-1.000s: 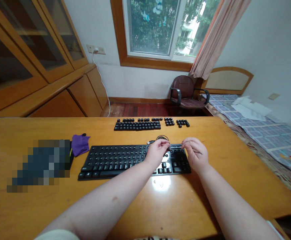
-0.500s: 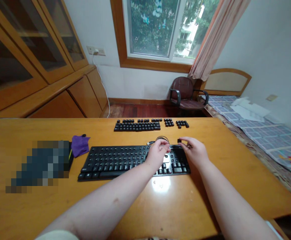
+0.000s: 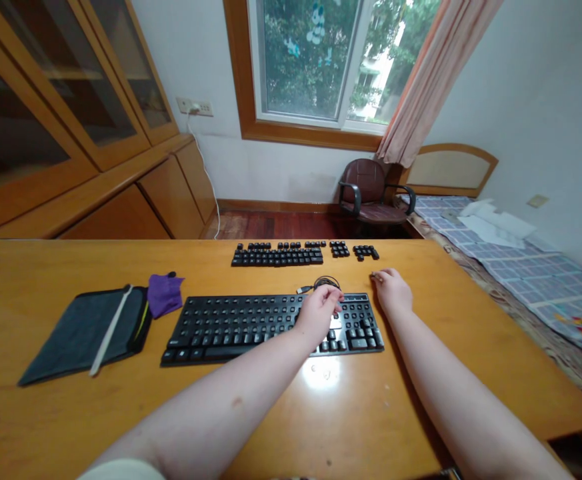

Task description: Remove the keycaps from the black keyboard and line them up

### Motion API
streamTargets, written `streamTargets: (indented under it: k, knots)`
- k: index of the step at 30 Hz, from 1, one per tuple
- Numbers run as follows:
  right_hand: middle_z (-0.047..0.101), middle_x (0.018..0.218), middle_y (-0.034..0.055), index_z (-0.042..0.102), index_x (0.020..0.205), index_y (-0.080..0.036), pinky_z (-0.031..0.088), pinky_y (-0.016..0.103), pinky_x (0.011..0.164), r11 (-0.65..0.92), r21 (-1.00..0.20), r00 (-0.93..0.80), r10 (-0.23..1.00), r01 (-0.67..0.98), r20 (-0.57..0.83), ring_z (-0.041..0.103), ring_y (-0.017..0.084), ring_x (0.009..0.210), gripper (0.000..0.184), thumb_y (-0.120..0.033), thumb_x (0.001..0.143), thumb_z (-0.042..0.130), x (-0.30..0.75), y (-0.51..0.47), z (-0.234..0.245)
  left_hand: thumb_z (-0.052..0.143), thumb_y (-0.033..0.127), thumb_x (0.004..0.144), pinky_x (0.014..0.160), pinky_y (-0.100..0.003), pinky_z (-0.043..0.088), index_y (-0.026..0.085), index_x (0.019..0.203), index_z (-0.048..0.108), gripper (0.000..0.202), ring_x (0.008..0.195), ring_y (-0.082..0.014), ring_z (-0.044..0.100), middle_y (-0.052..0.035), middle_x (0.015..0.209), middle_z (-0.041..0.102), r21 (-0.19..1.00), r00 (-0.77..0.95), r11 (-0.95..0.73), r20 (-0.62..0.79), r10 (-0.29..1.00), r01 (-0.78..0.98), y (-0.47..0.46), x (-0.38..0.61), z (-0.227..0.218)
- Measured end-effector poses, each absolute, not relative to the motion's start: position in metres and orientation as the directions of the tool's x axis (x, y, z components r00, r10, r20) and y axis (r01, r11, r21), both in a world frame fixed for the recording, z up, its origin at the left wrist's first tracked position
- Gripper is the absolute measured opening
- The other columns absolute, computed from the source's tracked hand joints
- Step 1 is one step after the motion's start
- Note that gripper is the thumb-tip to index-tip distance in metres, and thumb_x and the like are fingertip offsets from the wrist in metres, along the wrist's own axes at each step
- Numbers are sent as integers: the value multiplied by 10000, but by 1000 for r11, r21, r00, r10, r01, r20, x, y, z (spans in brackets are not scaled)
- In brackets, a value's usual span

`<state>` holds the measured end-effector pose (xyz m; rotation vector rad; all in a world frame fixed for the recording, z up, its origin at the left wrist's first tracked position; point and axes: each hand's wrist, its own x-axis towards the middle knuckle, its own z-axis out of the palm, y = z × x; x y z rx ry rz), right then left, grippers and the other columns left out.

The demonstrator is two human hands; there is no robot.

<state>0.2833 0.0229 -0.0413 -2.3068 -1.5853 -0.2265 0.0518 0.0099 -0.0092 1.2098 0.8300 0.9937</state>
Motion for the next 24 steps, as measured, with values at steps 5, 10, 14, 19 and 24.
streamTargets:
  k: [5, 10, 14, 19, 24]
  knots:
    - [667, 992, 12, 706, 942, -267, 365, 227, 610, -282, -144, 314, 893, 949, 322, 583, 148, 818, 278, -347, 870, 450, 294, 43, -40, 484, 324, 809, 525, -195, 424, 153, 772, 585, 202, 565, -88, 541, -20, 750, 617, 985, 369, 67, -3, 929, -159, 10, 52, -10]
    - [681, 945, 37, 705, 940, -254, 370, 245, 603, -289, -72, 296, 895, 955, 332, 595, 168, 795, 289, -354, 866, 444, 299, 63, -39, 466, 319, 813, 526, -192, 417, 156, 762, 580, 205, 572, -91, 541, -19, 742, 613, 987, 372, 56, 4, 928, -149, 9, 52, -8]
    - [686, 920, 48, 700, 946, -250, 365, 256, 594, -284, -38, 279, 894, 958, 351, 599, 180, 786, 280, -345, 855, 453, 300, 73, -40, 461, 314, 814, 530, -194, 414, 156, 751, 571, 203, 570, -91, 535, -23, 738, 612, 988, 375, 56, 2, 927, -142, 8, 52, -7]
    - [682, 952, 52, 696, 968, -255, 368, 259, 614, -288, -49, 287, 898, 956, 334, 597, 184, 801, 277, -313, 848, 453, 301, 78, -40, 459, 320, 818, 537, -195, 416, 157, 749, 570, 209, 564, -87, 539, -21, 746, 617, 989, 381, 56, 0, 925, -136, 8, 52, -9]
    - [675, 967, 46, 694, 962, -257, 361, 261, 620, -283, -56, 286, 900, 957, 328, 586, 184, 820, 280, -311, 854, 441, 301, 79, -40, 461, 326, 824, 549, -202, 419, 159, 755, 570, 211, 570, -90, 543, -20, 755, 621, 992, 384, 39, 11, 923, -121, 9, 52, -12]
